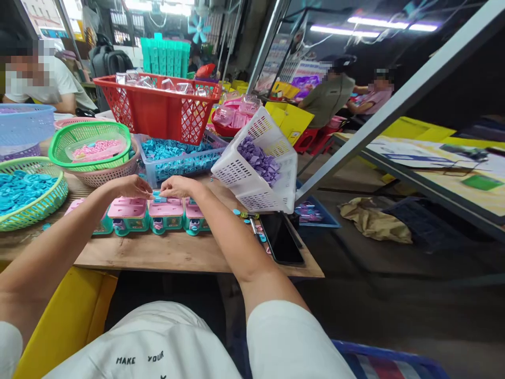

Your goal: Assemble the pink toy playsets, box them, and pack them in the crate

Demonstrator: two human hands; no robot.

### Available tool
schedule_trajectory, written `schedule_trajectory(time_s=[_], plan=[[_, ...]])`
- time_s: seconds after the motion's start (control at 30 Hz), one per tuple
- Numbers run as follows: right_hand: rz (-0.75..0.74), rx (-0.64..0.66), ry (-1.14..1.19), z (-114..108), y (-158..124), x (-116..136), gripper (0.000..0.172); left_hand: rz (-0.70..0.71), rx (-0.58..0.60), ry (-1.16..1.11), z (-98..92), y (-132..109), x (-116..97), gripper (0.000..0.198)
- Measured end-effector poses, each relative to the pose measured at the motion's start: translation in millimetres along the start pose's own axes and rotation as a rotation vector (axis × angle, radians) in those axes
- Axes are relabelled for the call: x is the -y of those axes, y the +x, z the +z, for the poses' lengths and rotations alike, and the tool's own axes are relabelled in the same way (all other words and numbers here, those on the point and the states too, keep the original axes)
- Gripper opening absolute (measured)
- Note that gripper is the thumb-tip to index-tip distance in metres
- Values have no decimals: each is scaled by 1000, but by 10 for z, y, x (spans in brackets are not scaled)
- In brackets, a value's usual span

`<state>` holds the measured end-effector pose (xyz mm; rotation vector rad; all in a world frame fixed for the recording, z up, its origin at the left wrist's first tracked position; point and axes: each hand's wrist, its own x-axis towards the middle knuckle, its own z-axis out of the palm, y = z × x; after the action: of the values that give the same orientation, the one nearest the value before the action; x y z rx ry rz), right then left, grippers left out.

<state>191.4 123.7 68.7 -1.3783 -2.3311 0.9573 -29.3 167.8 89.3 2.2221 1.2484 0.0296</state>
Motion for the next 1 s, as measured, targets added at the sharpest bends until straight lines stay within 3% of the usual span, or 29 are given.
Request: schedule_trajectory(time_s=[0.2,0.4,0.57,0.73,0.8,0.87,0.93,1.0], plan=[[133,-69,-269,-257,221,-209,28,38,-15,-91,-70,111,87,55],[177,78,-310,-149,493,-270,41,43,55,-91,135,302,136,45],[212,97,-334,-21,572,-221,29,38,51,-112,135,308,198,42],[184,-40,-358,-197,435,-149,16,28,-41,-209,26,255,182,43],[100,-195,-214,-268,349,-51,16,38,-78,-341,-3,196,151,49],[0,-304,77,-266,281,77,19,111,-65,-543,-17,108,130,59],[-89,-303,352,-174,249,212,24,232,-50,-742,-14,-5,134,68],[-162,-250,471,-23,251,337,27,323,-80,-841,5,-133,166,72]])
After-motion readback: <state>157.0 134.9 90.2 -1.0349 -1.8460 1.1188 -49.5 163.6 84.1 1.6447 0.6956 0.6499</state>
